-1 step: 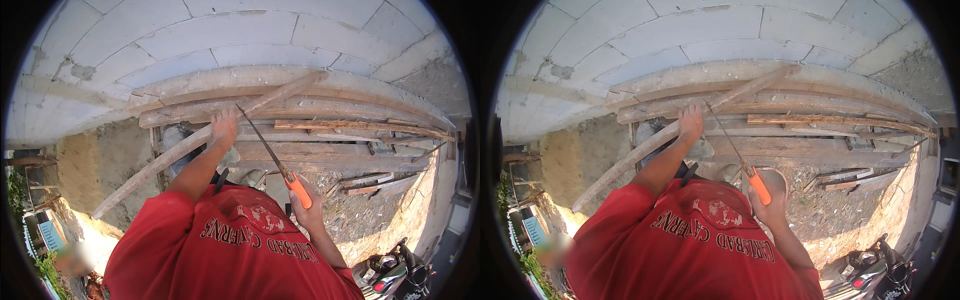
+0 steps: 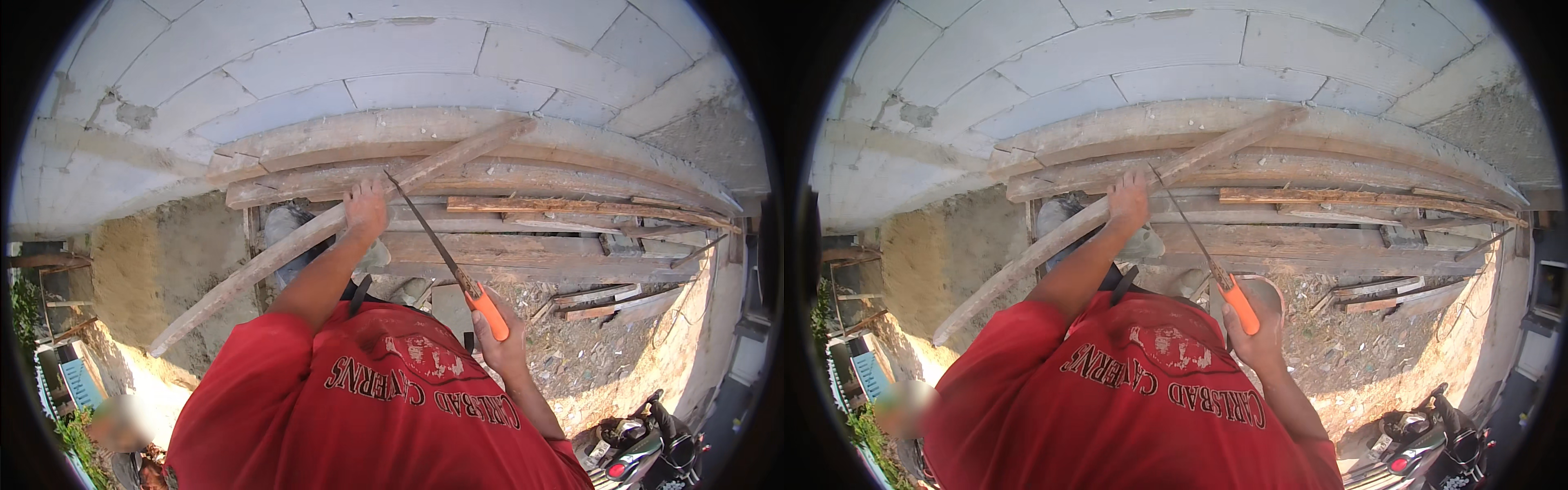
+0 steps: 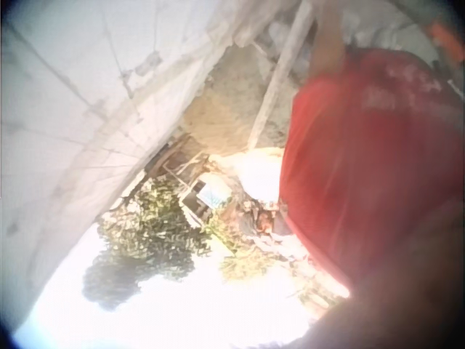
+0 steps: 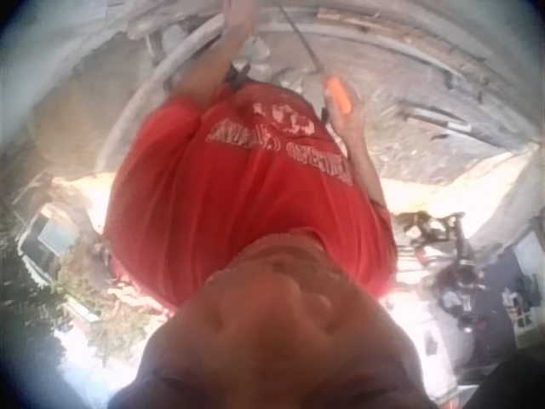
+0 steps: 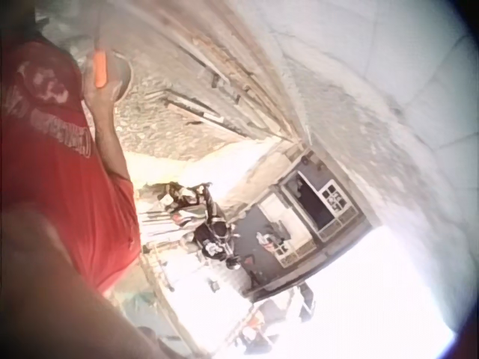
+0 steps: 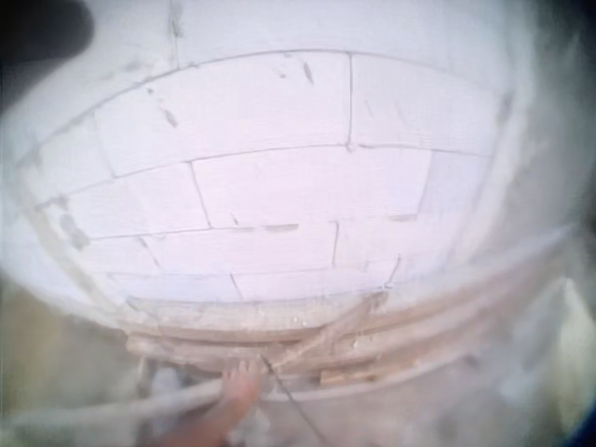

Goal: The person saws through a piece of lumber using a hand saw while holding it against a stack of wood, then carries the cut piece through a construction site and into a room.

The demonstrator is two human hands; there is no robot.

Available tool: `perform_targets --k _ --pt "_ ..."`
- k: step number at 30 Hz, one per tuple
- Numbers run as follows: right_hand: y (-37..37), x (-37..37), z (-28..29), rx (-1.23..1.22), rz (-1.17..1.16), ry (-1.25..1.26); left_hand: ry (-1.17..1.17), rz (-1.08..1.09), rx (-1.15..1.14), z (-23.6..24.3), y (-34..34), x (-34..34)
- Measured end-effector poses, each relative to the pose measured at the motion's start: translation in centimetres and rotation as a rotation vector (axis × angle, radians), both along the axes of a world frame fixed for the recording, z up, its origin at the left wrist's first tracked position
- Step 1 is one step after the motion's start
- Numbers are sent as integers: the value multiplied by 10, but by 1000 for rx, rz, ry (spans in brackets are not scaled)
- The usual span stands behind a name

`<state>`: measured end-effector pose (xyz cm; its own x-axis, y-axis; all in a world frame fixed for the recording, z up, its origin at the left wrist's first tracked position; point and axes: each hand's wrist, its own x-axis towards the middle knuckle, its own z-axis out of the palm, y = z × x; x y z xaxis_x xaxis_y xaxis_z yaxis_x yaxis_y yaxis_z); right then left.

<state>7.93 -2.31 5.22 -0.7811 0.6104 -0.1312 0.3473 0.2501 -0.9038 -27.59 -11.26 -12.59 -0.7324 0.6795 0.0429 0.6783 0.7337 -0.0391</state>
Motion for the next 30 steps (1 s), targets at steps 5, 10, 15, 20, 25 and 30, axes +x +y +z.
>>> perform_targets --k 5,10,15,20,25,30 --pt "9 14 4 -193 -5 -77 -561 59 -320 65 8 -23" --pt "1 -85 -70 -53 -36 -14 -490 31 -245 21 5 -12" --pt "11 -112 -66 -132 21 -68 -449 106 -143 8 -5 -13" --pt "16 -16 -52 259 103 145 -431 98 -176 24 -9 -27" --pt "25 -183 -102 30 -55 130 -361 24 -144 23 14 -15" --pt "20 -113 -88 -77 36 38 -434 89 -205 17 -2 -33"
